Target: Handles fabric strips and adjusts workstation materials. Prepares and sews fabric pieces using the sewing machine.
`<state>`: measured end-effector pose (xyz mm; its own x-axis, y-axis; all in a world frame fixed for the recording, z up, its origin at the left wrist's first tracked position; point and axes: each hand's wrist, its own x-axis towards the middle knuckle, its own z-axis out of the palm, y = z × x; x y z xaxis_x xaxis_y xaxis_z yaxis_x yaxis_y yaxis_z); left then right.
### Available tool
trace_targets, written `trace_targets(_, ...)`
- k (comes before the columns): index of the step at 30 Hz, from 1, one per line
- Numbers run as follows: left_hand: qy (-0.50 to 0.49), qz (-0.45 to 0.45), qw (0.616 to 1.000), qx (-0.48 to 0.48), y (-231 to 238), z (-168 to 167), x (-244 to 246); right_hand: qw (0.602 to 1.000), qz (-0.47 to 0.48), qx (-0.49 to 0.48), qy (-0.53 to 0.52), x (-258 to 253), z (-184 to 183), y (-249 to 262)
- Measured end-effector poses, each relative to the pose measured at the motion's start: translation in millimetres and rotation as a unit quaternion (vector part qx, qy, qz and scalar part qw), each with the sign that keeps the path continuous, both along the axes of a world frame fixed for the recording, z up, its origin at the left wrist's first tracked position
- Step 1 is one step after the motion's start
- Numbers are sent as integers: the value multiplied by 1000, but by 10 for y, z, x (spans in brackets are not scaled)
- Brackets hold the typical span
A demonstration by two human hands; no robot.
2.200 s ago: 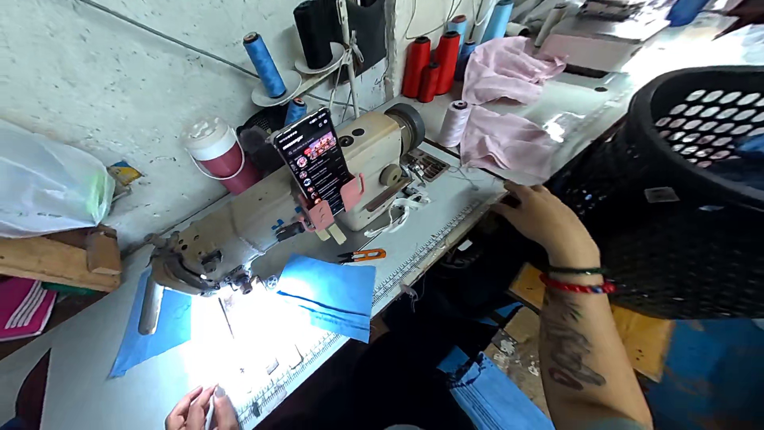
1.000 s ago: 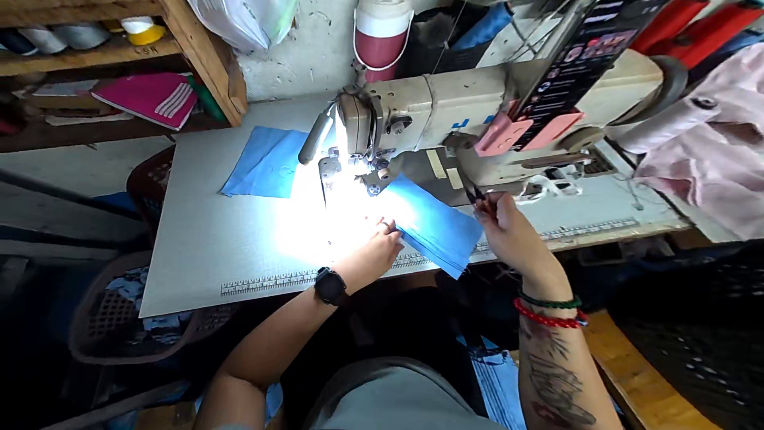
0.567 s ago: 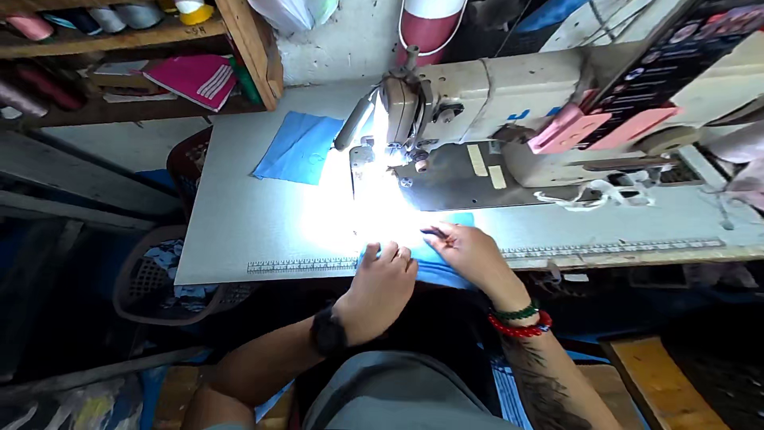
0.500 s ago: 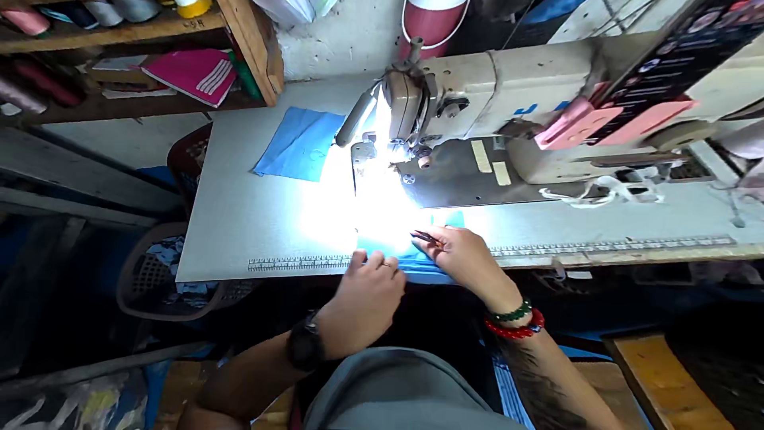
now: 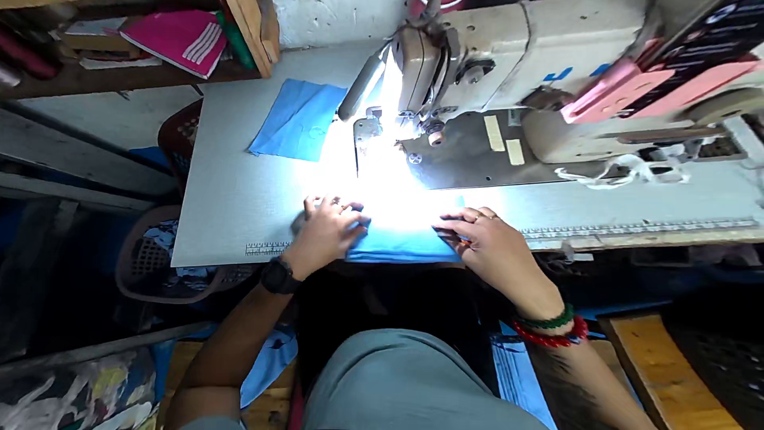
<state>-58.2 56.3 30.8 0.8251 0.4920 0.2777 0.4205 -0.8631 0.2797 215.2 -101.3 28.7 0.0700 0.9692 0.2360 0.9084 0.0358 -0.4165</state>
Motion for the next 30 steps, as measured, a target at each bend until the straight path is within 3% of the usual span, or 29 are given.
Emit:
trace_targets(4, 7, 19, 1000, -10, 165, 18, -87, 999, 8, 33, 12, 56, -5, 49)
trace_targets(8, 8, 9, 999, -45, 5, 25, -291, 998, 40, 0, 50, 123, -48, -131)
trace_targets(13, -44, 14, 996, -80, -100, -37, -416, 992, 21, 41, 116, 317, -96, -243)
trace_targets(30, -31, 26, 994, -105, -194, -53, -547, 997, 34, 34, 53, 221, -182, -310)
